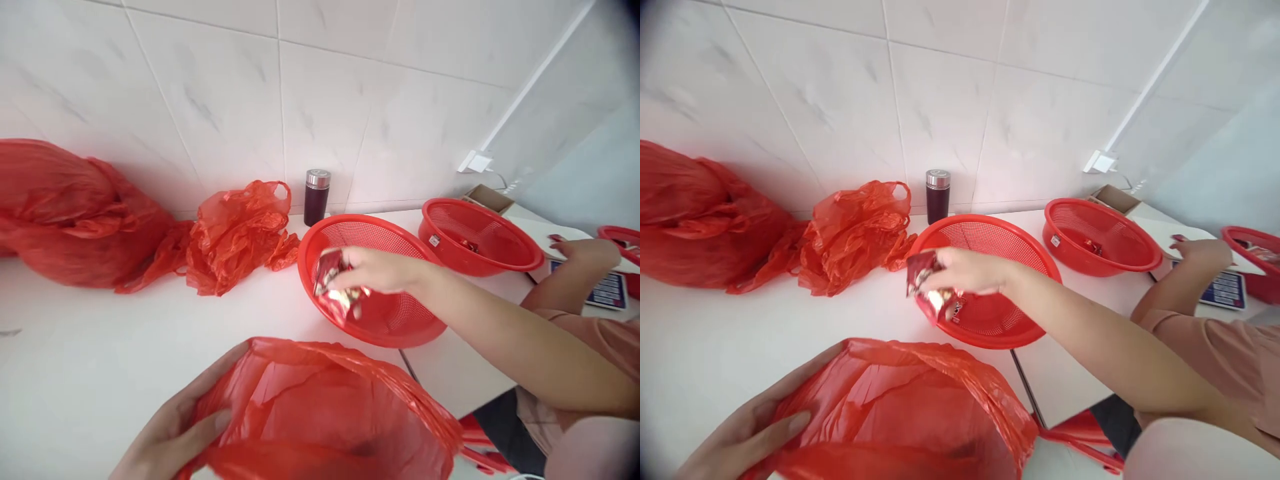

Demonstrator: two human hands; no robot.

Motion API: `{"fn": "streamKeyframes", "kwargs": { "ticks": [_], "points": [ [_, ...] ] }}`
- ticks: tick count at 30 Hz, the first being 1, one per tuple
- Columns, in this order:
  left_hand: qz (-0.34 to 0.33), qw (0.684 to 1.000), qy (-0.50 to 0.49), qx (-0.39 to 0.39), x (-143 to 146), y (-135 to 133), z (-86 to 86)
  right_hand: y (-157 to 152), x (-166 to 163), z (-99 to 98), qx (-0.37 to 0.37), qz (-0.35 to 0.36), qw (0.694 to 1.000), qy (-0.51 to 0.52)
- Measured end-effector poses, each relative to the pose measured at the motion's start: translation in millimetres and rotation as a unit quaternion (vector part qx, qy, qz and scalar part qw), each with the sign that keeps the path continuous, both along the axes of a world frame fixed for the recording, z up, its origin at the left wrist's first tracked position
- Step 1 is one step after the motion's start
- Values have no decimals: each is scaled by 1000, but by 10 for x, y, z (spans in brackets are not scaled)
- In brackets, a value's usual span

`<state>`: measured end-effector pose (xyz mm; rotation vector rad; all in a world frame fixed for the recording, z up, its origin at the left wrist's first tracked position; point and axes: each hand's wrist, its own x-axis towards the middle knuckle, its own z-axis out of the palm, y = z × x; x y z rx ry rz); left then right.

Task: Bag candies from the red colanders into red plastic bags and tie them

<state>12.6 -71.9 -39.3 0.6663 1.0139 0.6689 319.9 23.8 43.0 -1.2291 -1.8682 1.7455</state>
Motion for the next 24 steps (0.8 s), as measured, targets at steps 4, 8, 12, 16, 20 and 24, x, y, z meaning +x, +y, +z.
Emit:
{"fn": "streamKeyframes", "kwargs": {
  "ticks": [4, 8, 12, 16, 20, 24],
  "points": [
    [6, 999, -49, 18, 132, 29, 96, -435, -468, -152, -97, 100, 990, -18],
    [4, 998, -50, 24, 96, 19, 58, -472, -663, -431, 28, 164, 957, -240],
    [2, 999, -32, 39, 4, 0, -34, -470, -647, -493, 134, 203, 913, -328],
    [-19, 997, -21, 69, -50, -18, -75, -600, -621, -468, 207, 205, 910, -296],
    [-14, 994, 33, 99, -61, -48, -76, -663, -522, -337, 124, 237, 934, -235],
    [-17, 987, 79, 140, -90, -64, -101, -510, -291, -144, 174, 64, 972, -147]
  ]
}}
